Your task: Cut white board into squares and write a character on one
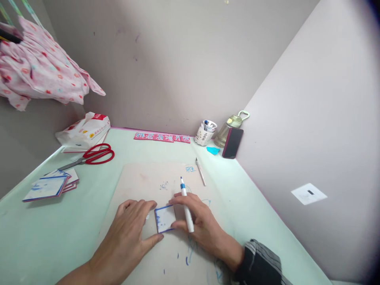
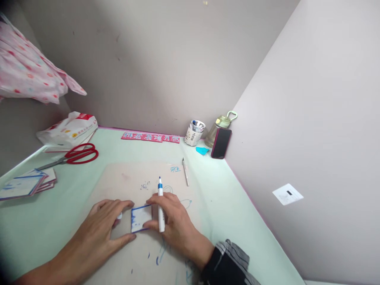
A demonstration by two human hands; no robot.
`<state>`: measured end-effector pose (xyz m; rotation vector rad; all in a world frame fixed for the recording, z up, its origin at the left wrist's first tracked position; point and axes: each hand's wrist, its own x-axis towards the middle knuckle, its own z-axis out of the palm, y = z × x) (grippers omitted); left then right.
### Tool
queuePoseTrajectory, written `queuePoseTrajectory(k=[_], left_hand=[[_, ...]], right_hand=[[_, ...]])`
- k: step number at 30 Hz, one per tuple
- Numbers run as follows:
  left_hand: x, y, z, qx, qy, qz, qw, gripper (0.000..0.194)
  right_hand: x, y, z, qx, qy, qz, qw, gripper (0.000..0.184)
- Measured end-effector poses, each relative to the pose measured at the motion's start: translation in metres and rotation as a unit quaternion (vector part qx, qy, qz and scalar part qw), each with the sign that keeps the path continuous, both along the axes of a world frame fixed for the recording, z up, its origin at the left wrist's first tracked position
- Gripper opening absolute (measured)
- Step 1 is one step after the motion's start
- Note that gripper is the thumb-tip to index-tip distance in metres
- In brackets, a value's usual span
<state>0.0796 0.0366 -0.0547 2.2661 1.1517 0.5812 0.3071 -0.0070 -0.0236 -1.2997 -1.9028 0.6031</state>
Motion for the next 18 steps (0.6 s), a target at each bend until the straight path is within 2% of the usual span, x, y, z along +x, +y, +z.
queuePoseTrajectory(k=[2,5,7,10,12,13,15,16,17,18], left_hand=[[0.004,0.004,0.005,0.008,0.012,-0.016,1.0,0.032],[0.009,0.007,0.008,0.003,0.006,-0.024,1.0,0.026],[0.01,0.007,0.009,-0.008,-0.006,-0.012,1.0,0.024],[0.007,0.007,0.015,-0.076,-0.056,0.071,0.993,0.029],[0.002,0.009,0.023,-0.203,-0.12,0.13,0.963,0.038],[-0.002,0.01,0.027,-0.279,-0.164,0.142,0.935,0.041],[-0.009,0.012,0.032,-0.388,-0.26,0.125,0.875,0.048],[-0.013,0.014,0.032,-0.399,-0.297,0.107,0.861,0.051],[-0.016,0.015,0.032,-0.372,-0.307,0.09,0.871,0.054],[-0.018,0.016,0.03,-0.32,-0.293,0.076,0.898,0.056]], right_hand=[[0.0,-0.004,0.001,-0.004,0.077,-0.07,0.995,0.027],[-0.001,-0.01,0.001,-0.008,0.147,-0.157,0.977,0.029],[-0.004,-0.011,0.0,-0.03,0.162,-0.175,0.971,0.029],[-0.007,-0.01,-0.001,-0.076,0.169,-0.17,0.968,0.029],[-0.009,-0.009,0.0,-0.084,0.17,-0.17,0.967,0.028],[-0.009,-0.009,0.001,-0.08,0.172,-0.174,0.966,0.029],[-0.01,-0.009,0.001,-0.073,0.174,-0.183,0.965,0.029],[-0.01,-0.009,0.001,-0.07,0.174,-0.184,0.965,0.03],[-0.01,-0.009,0.0,-0.068,0.174,-0.183,0.965,0.03],[-0.01,-0.009,0.0,-0.067,0.174,-0.182,0.965,0.03]])
